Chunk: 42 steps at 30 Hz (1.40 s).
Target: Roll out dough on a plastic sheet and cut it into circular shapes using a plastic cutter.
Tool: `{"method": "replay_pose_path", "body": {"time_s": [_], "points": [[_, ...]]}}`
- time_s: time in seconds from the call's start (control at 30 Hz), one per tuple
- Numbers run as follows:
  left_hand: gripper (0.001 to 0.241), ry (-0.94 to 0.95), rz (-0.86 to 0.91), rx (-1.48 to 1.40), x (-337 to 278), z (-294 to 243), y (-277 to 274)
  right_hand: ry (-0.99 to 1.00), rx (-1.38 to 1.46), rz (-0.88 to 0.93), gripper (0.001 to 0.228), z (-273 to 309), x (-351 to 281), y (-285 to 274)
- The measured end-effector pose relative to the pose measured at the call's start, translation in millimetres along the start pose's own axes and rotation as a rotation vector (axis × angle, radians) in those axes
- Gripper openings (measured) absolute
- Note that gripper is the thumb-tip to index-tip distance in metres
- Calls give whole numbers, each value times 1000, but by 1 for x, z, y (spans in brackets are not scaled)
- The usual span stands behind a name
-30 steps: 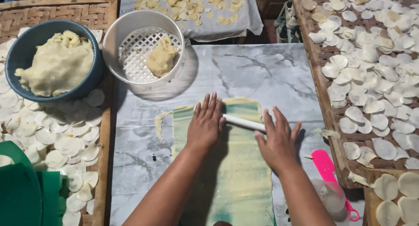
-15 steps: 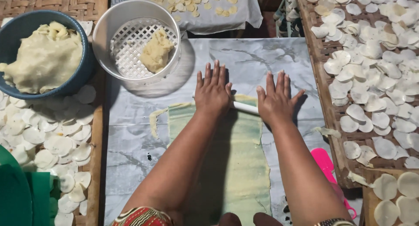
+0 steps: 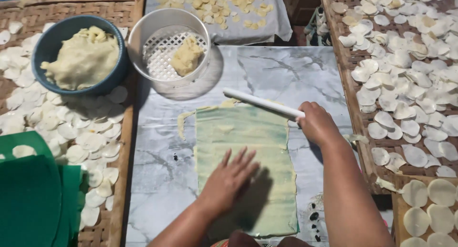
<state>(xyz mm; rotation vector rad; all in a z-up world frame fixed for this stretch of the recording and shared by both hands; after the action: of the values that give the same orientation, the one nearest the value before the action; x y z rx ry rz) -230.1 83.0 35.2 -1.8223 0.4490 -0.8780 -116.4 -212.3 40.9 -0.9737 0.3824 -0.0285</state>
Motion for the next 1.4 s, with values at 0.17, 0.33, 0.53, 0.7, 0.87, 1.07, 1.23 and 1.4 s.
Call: {"method": "replay_pose_path", "body": {"time_s": [0.17, 0.33, 0.53, 0.7, 0.87, 1.07, 1.23, 1.4], "points": [[44, 115, 45, -212, -104, -44, -2, 142, 118, 63, 35, 7, -45, -11], [58, -106, 72, 237, -170, -49, 4, 343, 397, -154, 54, 37, -150, 6], [62, -281, 148, 258, -201, -45, 3, 144, 85, -323, 56, -39, -205, 89], [58, -280, 68, 198, -201, -50, -3, 188, -58, -285, 66, -57, -227, 101], [60, -284, 4, 176, -206, -48, -4, 215, -85, -204, 76, -49, -258, 86], [60, -298, -17, 204, -208, -50, -3, -313, -32, -857, 39, -55, -289, 36], [58, -360, -32, 139, -205, -49, -5, -314, 143, -520, 30, -39, -264, 65], [55, -369, -26, 164, -207, -47, -2, -47, -294, -555, 62, -104, -185, 127]]}}
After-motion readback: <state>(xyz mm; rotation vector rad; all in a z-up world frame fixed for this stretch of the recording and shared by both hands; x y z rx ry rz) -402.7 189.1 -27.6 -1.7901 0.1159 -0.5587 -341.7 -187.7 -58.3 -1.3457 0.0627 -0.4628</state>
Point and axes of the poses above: each hand's wrist, its own x-axis towards the middle knuckle, its own y-axis out of the palm, z = x × y, the point moved 3 cm from there along x, towards the middle knuckle, and after that the axes turned 15 degrees about x, right-handed, at the moved point
